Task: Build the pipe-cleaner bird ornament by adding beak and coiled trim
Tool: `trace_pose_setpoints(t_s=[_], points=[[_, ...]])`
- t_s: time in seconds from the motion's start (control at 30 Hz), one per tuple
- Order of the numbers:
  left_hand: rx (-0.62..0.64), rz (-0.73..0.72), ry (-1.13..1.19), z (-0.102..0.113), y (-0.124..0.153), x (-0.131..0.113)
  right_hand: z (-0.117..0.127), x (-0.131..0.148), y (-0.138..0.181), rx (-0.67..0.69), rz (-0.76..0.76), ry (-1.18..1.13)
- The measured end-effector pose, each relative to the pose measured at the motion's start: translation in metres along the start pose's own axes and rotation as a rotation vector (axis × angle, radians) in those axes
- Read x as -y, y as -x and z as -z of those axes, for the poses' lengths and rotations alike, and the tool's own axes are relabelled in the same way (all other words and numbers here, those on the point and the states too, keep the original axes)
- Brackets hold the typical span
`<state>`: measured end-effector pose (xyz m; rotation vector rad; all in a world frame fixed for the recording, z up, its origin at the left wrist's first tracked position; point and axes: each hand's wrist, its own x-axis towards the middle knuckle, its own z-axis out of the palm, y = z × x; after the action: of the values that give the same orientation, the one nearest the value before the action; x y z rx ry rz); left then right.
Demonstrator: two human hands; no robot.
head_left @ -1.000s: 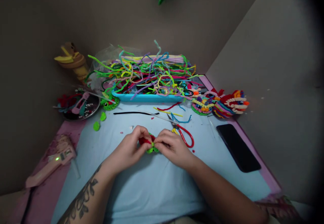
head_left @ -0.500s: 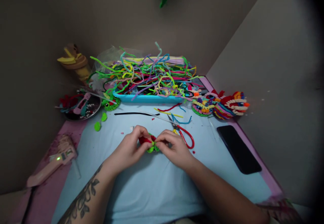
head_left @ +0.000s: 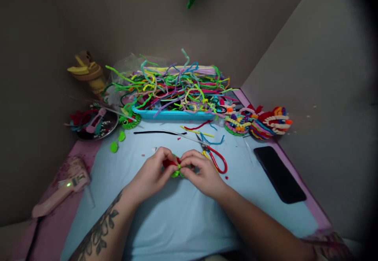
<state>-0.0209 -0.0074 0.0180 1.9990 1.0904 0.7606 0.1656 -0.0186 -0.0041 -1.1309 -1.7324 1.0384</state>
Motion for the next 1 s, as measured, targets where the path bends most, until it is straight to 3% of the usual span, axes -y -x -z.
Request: trace_pose_setpoints(t_s=[0.37, 0.5, 0.67, 0.87, 1.0], points=[[0.02, 0.002, 0.044, -0.002, -0.001, 0.0, -0.001, 0.004, -0.005, 0.041, 0.089, 0.048], [-0.014, 0.058, 0.093, 0.001, -0.002, 0.0, 0.0, -0.003, -0.005, 0.02, -0.066, -0.134], [-0.041, 0.219, 0.561, 0.008, -0.005, 0.004, 0.009, -0.012, -0.007, 0.013, -0.225, -0.54], [-0.098, 0.436, 0.964, 0.009, -0.012, 0.01, 0.01, -0.012, -0.006, 0.313, -0.395, -0.837], [-0.203, 0.532, 1.084, 0.004, -0.015, 0.011, 0.003, -0.009, -0.003, 0.362, -0.52, -1.002]])
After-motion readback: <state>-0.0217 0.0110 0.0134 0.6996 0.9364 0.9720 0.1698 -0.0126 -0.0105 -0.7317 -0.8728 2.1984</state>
